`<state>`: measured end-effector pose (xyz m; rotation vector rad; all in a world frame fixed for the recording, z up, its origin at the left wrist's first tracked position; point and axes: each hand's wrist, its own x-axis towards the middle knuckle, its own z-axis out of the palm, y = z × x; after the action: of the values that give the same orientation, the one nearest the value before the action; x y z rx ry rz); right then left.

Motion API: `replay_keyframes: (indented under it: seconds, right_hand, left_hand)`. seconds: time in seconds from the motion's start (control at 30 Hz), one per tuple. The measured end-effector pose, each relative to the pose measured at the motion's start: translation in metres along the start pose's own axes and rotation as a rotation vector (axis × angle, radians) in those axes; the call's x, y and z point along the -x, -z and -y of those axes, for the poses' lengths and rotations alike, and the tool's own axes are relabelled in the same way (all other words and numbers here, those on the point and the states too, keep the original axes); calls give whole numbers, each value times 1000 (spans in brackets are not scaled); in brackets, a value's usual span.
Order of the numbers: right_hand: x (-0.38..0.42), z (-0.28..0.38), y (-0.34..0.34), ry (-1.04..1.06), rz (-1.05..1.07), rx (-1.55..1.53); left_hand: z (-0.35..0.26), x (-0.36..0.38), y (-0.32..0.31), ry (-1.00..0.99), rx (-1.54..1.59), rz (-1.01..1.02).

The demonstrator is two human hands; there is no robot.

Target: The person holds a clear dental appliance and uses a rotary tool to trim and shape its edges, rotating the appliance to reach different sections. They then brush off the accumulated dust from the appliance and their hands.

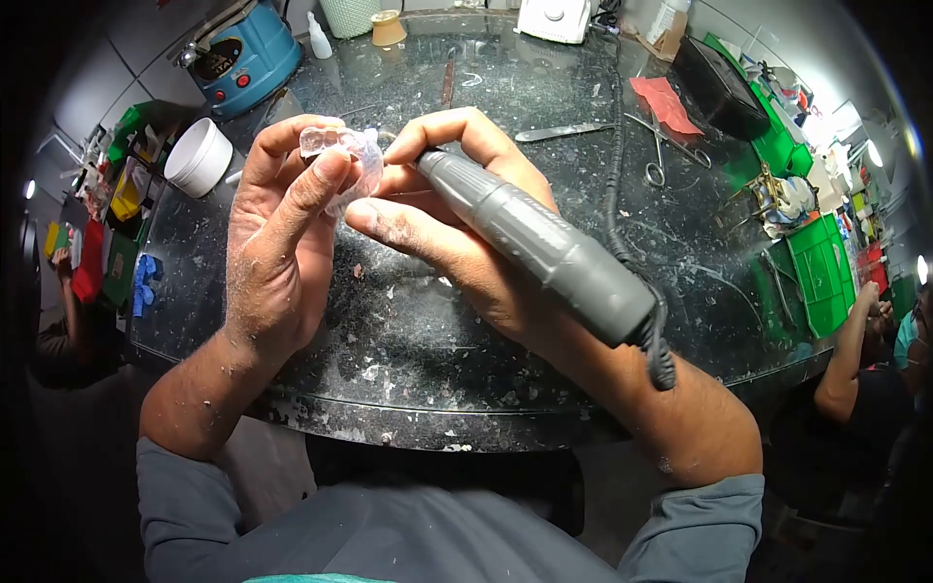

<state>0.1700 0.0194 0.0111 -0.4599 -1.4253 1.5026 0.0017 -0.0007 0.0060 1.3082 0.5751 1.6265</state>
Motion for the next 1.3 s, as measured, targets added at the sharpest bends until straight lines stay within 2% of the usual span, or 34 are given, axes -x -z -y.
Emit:
replay_keyframes:
  seconds: [0.13,0.23,0.33,0.47,0.63,0.7,0.87,1.0,1.1,1.3]
  right_hand:
    - [-4,2,11,83,-39,73]
    - [-5,1,11,132,-48,32]
    - [-3,2,10,128,-81,142]
    - [-8,3,17,215,-62,212]
    - [-10,3,22,260,-63,322]
    - [-13,1,24,280,-85,203]
    - [-10,5,21,215,-96,217]
    - [-9,9,21,235,-76,350]
    - [-11,2,24,315,-27,364]
    - [-12,2,25,322,-3,411]
  left_hand:
    - [-5,2,-3,63,-16,-60]
    - [-4,2,-1,107,-31,8]
    - [-5,2,-2,137,-12,32]
    - [-10,-2,2,157,-136,47]
    - [-12,-11,13,314,41,107]
    - [-12,-12,11,372,159,152]
    - [-10,-7,7,382,127,121]
    - [-8,-7,10,376,11,87]
    - [-7,-7,10,371,-41,85]
    - [-8,-7,12,365,-136,113]
